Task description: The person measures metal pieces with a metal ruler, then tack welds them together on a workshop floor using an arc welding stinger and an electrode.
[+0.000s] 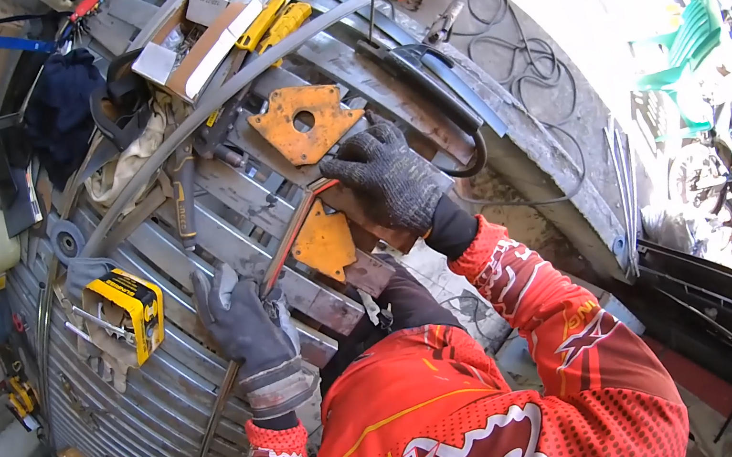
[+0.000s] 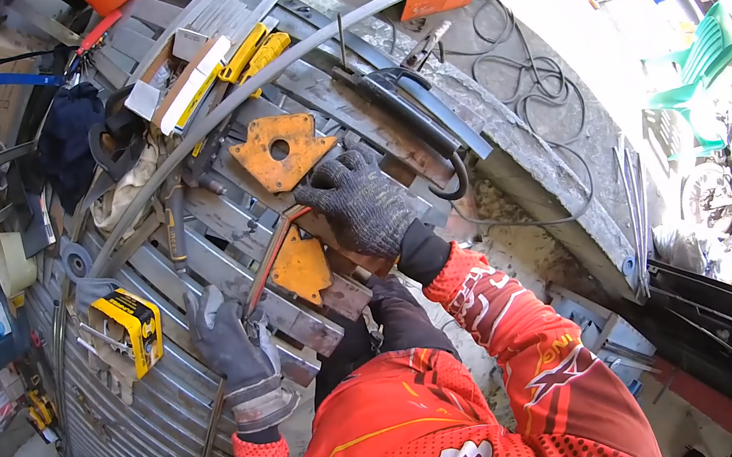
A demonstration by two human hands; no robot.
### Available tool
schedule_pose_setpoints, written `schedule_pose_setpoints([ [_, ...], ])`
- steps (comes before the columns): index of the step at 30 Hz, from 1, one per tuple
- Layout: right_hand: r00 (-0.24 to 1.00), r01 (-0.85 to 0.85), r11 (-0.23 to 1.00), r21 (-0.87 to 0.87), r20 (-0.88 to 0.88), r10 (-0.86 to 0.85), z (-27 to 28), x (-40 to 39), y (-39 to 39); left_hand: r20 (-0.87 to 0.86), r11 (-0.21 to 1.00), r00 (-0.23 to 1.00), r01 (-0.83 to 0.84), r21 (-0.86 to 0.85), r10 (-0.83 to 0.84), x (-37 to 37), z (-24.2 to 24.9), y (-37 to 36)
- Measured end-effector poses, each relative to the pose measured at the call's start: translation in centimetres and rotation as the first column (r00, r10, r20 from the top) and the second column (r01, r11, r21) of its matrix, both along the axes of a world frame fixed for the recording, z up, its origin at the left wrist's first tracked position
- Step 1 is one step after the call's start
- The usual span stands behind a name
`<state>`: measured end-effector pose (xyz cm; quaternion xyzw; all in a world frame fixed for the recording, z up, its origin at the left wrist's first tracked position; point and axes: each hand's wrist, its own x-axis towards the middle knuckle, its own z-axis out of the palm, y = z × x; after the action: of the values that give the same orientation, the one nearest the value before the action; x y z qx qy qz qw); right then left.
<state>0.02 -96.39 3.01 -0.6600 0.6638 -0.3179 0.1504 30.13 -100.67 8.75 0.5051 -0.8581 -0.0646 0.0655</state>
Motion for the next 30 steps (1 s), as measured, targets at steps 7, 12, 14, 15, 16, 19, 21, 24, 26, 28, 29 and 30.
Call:
schedule_pose_setpoints([
  [7,0.999,0.008,0.999,-0.032,-0.038,-0.009,0.6,0.1,0.0,0.038,1.000,0.999,0.004,-0.023,-0.003,-0.2,0.0,0.0],
  [12,1.000,0.017,0.999,-0.029,-0.014,-0.017,0.7,0.2,-0.2,0.045,0.999,0.999,0.011,-0.039,-0.010,0.8,-1.2,-0.1],
  [14,1.000,0.023,1.000,-0.012,0.021,-0.023,0.4,0.2,-0.2,0.027,1.000,1.000,0.000,-0.007,0.000,1.0,-1.3,-0.3],
  [15,1.000,0.016,0.998,-0.054,-0.003,-0.016,0.3,0.1,-0.2,0.011,1.000,1.000,-0.006,0.028,0.005,0.9,-0.8,-0.3],
  [16,1.000,0.009,0.995,-0.099,-0.027,-0.012,0.3,0.0,-0.3,0.011,1.000,1.000,-0.012,0.022,0.012,0.9,0.0,-0.2],
  [19,1.000,0.010,0.999,-0.042,0.000,-0.010,0.5,0.0,-0.2,-0.057,0.998,0.997,0.049,0.033,-0.047,1.5,2.7,0.2],
  [21,1.000,0.017,0.998,-0.055,-0.007,-0.018,0.7,0.0,-0.1,-0.090,0.998,0.994,0.064,0.006,-0.063,2.8,3.5,0.9],
  [24,0.999,0.024,0.996,-0.086,-0.020,-0.026,0.9,-0.1,-0.1,-0.034,0.999,0.999,0.037,-0.014,-0.038,3.6,2.8,1.3],
  [26,1.000,0.023,0.994,-0.107,-0.019,-0.025,0.8,0.0,-0.1,-0.017,0.999,1.000,0.023,-0.026,-0.023,4.1,1.5,1.5],
  [28,1.000,0.025,0.995,-0.092,-0.016,-0.027,0.6,0.0,0.0,-0.073,0.997,0.997,0.022,-0.078,-0.028,4.1,0.6,1.5],
  [29,0.999,0.029,0.995,-0.091,-0.018,-0.031,0.4,0.0,0.0,-0.075,0.997,0.997,0.026,-0.077,-0.032,4.2,-0.6,1.4],
  [30,0.999,0.036,0.996,-0.081,-0.014,-0.037,0.2,0.0,0.1,-0.136,0.998,0.991,-0.019,-0.067,0.010,4.6,-2.0,1.2],
])
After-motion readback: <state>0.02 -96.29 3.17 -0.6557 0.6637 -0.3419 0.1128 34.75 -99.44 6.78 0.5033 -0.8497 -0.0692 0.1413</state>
